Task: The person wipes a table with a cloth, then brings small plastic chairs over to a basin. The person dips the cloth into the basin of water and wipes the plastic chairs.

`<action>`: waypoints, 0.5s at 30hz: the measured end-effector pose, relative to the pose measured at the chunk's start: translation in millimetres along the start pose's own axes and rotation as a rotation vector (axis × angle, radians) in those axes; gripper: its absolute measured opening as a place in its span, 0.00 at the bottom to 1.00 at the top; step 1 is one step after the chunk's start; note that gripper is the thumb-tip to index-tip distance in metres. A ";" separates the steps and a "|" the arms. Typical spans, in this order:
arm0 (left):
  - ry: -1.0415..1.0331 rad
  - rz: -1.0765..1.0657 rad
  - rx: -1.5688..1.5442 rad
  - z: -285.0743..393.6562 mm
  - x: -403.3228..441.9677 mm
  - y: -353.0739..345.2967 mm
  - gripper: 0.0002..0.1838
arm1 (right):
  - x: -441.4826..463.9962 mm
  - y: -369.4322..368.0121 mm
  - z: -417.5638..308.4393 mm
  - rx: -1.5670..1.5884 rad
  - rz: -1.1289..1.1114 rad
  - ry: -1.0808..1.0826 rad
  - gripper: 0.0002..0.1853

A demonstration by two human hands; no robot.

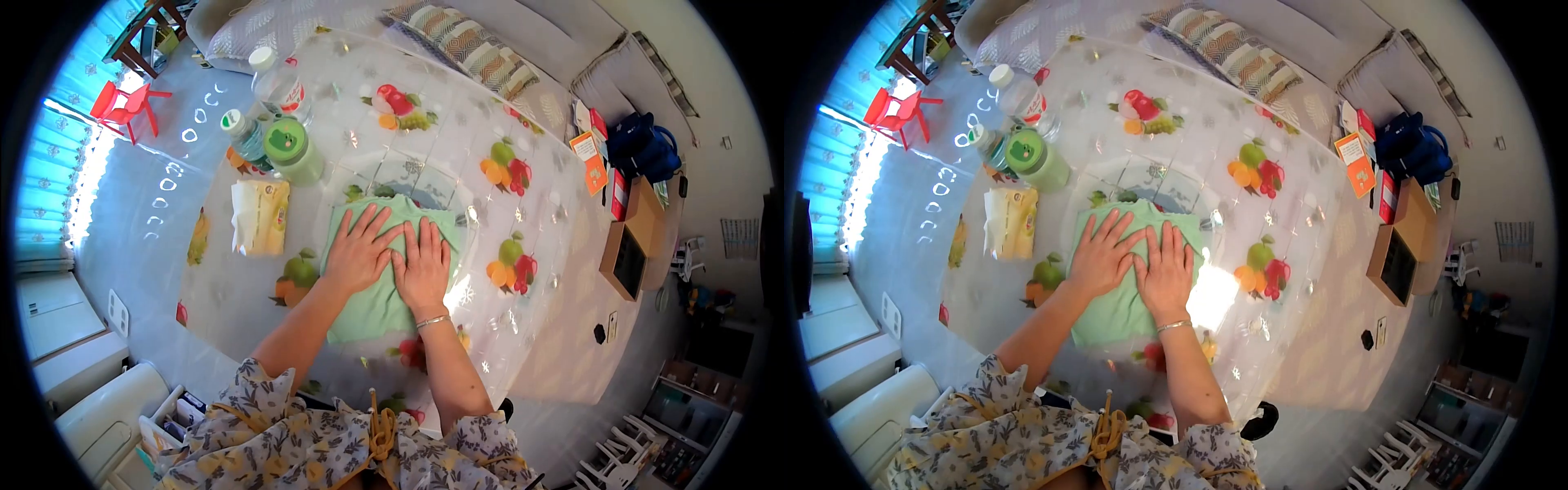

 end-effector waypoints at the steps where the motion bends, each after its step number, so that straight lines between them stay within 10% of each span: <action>1: 0.002 0.004 0.002 -6.1 13.8 -2.5 0.25 | 13.7 -0.9 4.3 -0.017 0.020 0.005 0.30; 15: -0.066 0.158 0.020 -64.8 229.3 -36.2 0.25 | 217.8 -18.4 89.3 -0.062 0.188 0.019 0.27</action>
Point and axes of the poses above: each hand's wrist, its own x-axis towards the middle knuckle, its own y-axis out of the back of the hand, z = x × y, the point moved 1 cm from there along x, towards the middle knuckle, and after that the axes turned 3 degrees about x, right-handed, at the moved point
